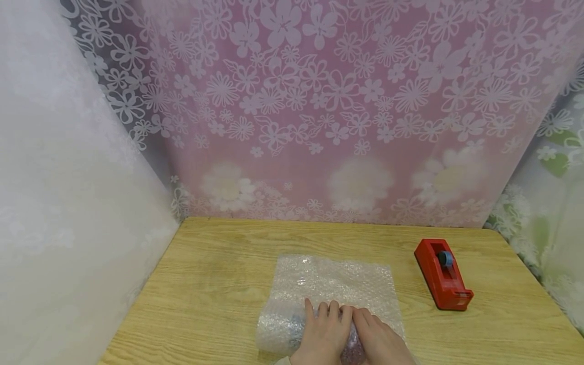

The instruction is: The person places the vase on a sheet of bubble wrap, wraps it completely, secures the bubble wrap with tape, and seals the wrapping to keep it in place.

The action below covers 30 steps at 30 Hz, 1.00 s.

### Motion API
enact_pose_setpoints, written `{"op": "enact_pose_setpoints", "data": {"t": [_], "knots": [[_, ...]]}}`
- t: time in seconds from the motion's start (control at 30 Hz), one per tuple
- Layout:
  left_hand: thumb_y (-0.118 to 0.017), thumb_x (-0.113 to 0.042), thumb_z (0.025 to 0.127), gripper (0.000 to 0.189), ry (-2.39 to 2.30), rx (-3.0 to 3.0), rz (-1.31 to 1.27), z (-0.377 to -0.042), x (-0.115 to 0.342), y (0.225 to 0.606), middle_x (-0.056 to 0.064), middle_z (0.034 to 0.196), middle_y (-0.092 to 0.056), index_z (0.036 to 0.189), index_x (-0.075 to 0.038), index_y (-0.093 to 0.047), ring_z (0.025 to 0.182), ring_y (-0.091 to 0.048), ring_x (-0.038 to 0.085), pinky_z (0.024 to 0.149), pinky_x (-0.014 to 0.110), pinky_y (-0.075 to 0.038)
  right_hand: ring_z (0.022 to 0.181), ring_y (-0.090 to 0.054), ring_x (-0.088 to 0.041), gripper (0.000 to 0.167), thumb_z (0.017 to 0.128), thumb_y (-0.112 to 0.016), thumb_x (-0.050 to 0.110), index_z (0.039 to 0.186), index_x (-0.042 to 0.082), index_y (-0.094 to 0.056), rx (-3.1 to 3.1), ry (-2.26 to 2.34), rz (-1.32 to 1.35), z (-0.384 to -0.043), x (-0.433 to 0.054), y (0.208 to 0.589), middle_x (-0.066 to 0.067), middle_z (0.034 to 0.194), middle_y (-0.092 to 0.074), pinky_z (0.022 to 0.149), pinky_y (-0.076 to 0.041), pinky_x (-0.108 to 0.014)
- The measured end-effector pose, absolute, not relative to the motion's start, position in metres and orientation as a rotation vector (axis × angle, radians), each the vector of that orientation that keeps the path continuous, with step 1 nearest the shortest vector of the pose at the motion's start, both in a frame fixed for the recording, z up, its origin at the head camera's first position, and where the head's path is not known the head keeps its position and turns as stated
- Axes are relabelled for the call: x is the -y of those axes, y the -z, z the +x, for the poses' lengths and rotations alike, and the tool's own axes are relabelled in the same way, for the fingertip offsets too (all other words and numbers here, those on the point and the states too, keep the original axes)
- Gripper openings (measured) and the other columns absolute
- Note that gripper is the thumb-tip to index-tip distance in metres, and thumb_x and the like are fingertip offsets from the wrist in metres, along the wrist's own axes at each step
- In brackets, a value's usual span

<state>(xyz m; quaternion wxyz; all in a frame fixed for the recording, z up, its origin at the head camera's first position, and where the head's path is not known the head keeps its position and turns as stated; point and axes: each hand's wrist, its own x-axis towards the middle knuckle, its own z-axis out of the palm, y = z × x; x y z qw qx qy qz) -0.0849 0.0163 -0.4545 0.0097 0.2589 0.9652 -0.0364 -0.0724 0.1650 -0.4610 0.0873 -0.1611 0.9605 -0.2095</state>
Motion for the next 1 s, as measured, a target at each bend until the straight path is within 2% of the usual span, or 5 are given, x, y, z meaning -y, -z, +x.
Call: {"op": "enact_pose_setpoints", "data": {"t": [0.3, 0.43, 0.67, 0.83, 1.0], "knots": [[-0.090, -0.058, 0.056, 0.085, 0.121, -3.022, 0.819, -0.085, -0.016, 0.455, -0.001, 0.110, -0.056, 0.120, -0.025, -0.045, 0.106, -0.057, 0.021, 0.098, 0.058, -0.041, 0.102, -0.060, -0.031, 0.111, 0.054, -0.079, 0.077, 0.130, 0.002, -0.051, -2.830, 0.633, -0.418, -0.073, -0.163, 0.460, -0.010, 0.120, -0.058, 0.086, -0.050, -0.058], [-0.091, -0.058, 0.055, 0.087, 0.121, -3.007, 0.818, -0.087, -0.016, 0.455, -0.001, 0.112, -0.057, 0.121, -0.026, -0.045, 0.106, -0.058, 0.021, 0.097, 0.058, -0.042, 0.113, -0.056, -0.038, 0.113, 0.054, -0.080, 0.075, 0.133, -0.001, -0.050, -2.844, 0.582, -0.369, -0.070, -0.163, 0.461, -0.015, 0.127, -0.057, 0.093, -0.045, -0.062], [-0.093, -0.052, 0.055, 0.083, 0.041, -2.992, 0.814, -0.092, -0.012, 0.457, -0.001, 0.111, -0.059, 0.121, -0.027, -0.048, 0.102, -0.060, 0.021, 0.093, 0.058, -0.045, 0.115, -0.056, -0.036, 0.108, 0.064, -0.069, 0.080, 0.128, -0.006, -0.056, -3.171, 0.356, -0.512, -0.055, -0.157, 0.472, -0.018, 0.126, -0.059, 0.095, -0.047, -0.052], [-0.090, -0.057, 0.059, 0.077, 0.010, -3.003, 0.841, -0.092, -0.010, 0.455, -0.001, 0.105, -0.059, 0.117, -0.026, -0.049, 0.097, -0.060, 0.021, 0.090, 0.057, -0.046, 0.118, -0.054, -0.035, 0.110, 0.063, -0.064, 0.084, 0.129, -0.004, -0.055, -3.230, 0.348, -0.425, -0.048, -0.151, 0.476, -0.016, 0.128, -0.058, 0.098, -0.044, -0.054], [-0.094, -0.047, 0.057, 0.080, 0.004, -2.963, 0.809, -0.094, -0.012, 0.453, 0.000, 0.109, -0.059, 0.119, -0.026, -0.049, 0.100, -0.059, 0.022, 0.093, 0.057, -0.044, 0.115, -0.056, -0.035, 0.110, 0.064, -0.058, 0.089, 0.127, -0.001, -0.056, -3.289, 0.346, -0.404, -0.048, -0.149, 0.477, -0.014, 0.125, -0.059, 0.096, -0.044, -0.055]]}}
